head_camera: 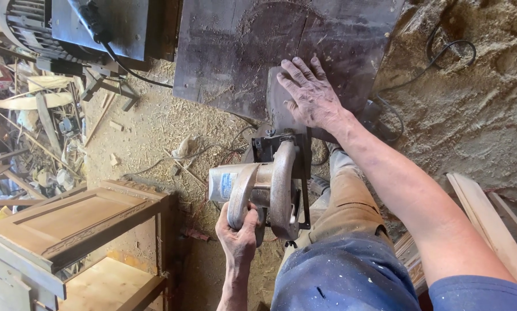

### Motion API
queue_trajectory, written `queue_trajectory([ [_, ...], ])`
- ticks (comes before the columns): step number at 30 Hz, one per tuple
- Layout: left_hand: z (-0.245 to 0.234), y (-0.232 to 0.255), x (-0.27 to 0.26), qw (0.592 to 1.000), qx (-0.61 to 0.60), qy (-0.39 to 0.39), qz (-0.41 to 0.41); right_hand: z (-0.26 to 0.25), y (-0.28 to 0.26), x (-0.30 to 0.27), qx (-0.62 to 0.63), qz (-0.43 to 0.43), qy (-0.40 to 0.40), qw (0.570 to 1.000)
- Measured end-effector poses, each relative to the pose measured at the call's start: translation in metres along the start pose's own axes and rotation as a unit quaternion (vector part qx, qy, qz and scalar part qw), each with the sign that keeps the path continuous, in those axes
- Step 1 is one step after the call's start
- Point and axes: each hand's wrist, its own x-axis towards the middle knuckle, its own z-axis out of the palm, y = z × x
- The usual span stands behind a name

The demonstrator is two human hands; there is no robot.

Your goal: Cutting a wooden board with a circular saw and then sanding the edges with an angle grinder.

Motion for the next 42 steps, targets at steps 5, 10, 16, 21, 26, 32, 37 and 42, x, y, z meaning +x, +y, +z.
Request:
queue_trajectory([
  [5, 0.005, 0.003, 0.004, 1.0, 0.002, 0.002, -0.012, 0.003, -0.001, -0.007, 0.015, -0.003, 0.012, 1.0],
  [10, 0.006, 0.005, 0.008, 1.0, 0.004, -0.002, 0.004, 0.002, 0.001, -0.007, 0.047, 0.015, -0.026, 0.998],
  [16, 0.005, 0.008, 0.01, 1.0, 0.003, -0.013, 0.011, 0.006, -0.003, -0.022, 0.085, 0.005, 0.017, 0.996],
  [21, 0.006, 0.006, 0.011, 1.0, 0.001, -0.011, 0.013, 0.006, -0.008, -0.03, 0.098, 0.001, 0.023, 0.995],
  [26, 0.01, 0.007, 0.015, 0.999, -0.016, -0.022, 0.03, 0.007, -0.007, -0.034, 0.106, 0.003, 0.019, 0.994],
  [32, 0.015, 0.013, 0.02, 0.999, -0.006, -0.02, 0.027, 0.007, -0.009, -0.036, 0.119, 0.011, 0.009, 0.993],
  [37, 0.025, 0.026, 0.026, 0.997, -0.041, 0.004, 0.059, 0.017, -0.011, -0.038, 0.072, 0.041, 0.038, 0.996],
  [42, 0.025, 0.026, 0.029, 0.998, -0.036, 0.005, 0.055, 0.014, -0.012, -0.04, 0.078, 0.043, 0.039, 0.995],
])
